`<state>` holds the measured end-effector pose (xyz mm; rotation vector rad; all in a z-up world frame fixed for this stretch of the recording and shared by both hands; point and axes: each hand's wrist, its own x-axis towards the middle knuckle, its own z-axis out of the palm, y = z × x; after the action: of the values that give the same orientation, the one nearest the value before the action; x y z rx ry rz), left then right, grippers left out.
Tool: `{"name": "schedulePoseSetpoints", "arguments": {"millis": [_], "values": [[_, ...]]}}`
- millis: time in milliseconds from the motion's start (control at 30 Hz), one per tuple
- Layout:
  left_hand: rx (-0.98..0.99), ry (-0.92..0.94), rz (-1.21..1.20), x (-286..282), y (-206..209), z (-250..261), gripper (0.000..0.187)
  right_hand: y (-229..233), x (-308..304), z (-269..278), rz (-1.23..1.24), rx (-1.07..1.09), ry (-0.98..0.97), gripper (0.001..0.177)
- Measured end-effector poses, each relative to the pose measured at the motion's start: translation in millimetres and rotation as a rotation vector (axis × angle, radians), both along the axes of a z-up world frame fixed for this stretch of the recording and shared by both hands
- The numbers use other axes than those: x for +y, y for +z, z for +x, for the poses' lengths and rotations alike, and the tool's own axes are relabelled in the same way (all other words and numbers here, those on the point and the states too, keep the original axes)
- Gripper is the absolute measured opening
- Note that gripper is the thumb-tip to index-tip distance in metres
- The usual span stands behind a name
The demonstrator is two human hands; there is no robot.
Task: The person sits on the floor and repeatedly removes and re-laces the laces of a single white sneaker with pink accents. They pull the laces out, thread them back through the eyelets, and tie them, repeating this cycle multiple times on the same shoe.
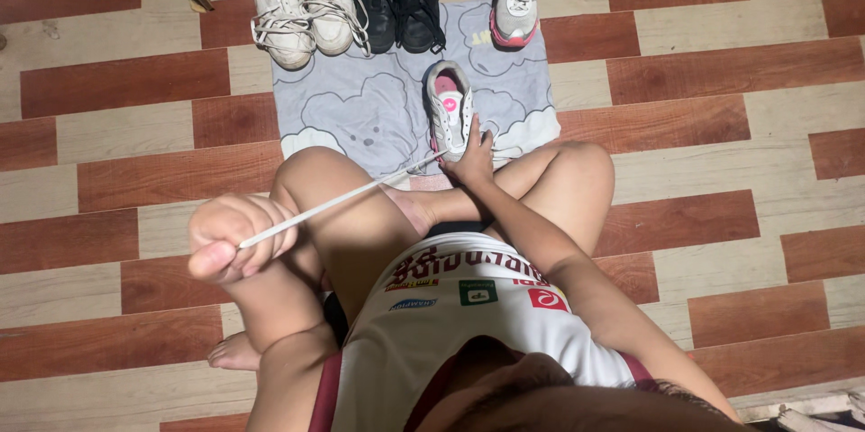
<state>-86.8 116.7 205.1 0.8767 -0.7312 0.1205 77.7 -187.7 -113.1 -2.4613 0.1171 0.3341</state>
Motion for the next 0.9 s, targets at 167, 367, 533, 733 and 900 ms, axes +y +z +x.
{"name": "schedulePoseSetpoints", "arguments": {"millis": [167, 367, 533, 733, 900], "values": [[0.128, 0.09, 0.047, -16, -7, 10, 0.038, 8, -4, 4, -0.043, 0.016, 0.087, 0.148], [0.235, 0.098, 0.107, -45, -19, 31, 0.039, 64, -39, 32, -0.376, 0.225, 0.312, 0.096], [0.152, -0.094, 0.185, -67, -4, 55, 0.04, 152, -61, 39, -0.334, 0.1, 0.377, 0.059], [0.053, -0.009, 0.342, -95, 14, 66, 0.041, 272, -73, 15, 0.127, -0.032, 0.51, 0.041], [0.074, -0.025, 0.364, -110, 24, 70, 0.042, 310, -84, 1, 0.658, 0.04, 0.571, 0.028]]}}
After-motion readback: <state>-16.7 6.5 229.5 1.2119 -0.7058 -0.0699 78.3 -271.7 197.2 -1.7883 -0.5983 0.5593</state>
